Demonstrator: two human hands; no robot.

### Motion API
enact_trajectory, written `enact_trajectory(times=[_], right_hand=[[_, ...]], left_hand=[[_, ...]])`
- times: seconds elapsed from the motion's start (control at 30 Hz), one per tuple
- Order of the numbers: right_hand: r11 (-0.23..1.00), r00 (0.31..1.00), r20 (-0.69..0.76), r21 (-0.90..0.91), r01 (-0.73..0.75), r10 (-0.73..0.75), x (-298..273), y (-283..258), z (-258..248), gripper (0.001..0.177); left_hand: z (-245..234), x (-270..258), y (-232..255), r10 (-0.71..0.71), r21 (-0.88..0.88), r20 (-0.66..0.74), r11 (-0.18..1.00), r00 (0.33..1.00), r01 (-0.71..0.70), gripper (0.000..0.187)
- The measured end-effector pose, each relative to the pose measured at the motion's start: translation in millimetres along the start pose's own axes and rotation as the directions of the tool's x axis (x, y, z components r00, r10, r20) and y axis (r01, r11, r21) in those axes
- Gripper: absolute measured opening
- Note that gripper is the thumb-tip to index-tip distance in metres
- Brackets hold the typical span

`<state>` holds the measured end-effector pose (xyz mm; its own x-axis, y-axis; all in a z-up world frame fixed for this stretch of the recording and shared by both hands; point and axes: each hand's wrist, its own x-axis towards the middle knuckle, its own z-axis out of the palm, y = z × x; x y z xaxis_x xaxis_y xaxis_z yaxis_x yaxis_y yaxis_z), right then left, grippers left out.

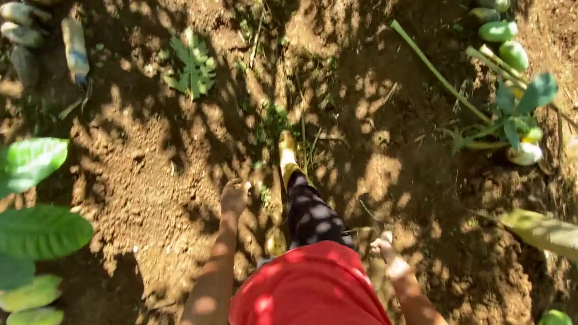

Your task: Using a hand hoe to dig and clear soil around the base of plants in an orchard.

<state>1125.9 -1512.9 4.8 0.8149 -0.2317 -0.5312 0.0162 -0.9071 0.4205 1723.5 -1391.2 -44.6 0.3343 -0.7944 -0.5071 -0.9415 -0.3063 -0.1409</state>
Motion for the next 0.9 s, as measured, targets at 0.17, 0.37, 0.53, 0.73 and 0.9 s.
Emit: enact_trajectory(times=[0.17,0.37,0.53,0.73,0.9], right_hand=[[-0.928,0.65,0.754,0.302,-0.217,0.093,145,290,-388,0.061],[-0.982,0.701,0.711,0.169,-0.084,0.062,346,334,-67,0.025],[-0.997,0.657,0.75,-0.069,-0.046,-0.082,432,442,-108,0.016],[-0.982,0.668,0.743,0.093,-0.166,-0.042,548,593,-283,0.016],[-0.981,0.664,0.739,0.02,-0.192,-0.114,661,693,-292,0.022]], left_hand=[[-198,23,-34,-0.302,-0.729,0.297,-0.685,0.906,0.011,0.047],[-234,153,-82,-0.435,-0.886,0.463,-0.205,0.772,0.416,0.045],[-283,184,-122,-0.474,-0.873,0.474,-0.146,0.742,0.465,0.058],[-219,244,-126,-0.635,-0.778,-0.32,0.6,0.703,0.188,0.027],[-230,416,-202,-0.619,-0.649,-0.26,0.68,0.741,0.34,0.036]])
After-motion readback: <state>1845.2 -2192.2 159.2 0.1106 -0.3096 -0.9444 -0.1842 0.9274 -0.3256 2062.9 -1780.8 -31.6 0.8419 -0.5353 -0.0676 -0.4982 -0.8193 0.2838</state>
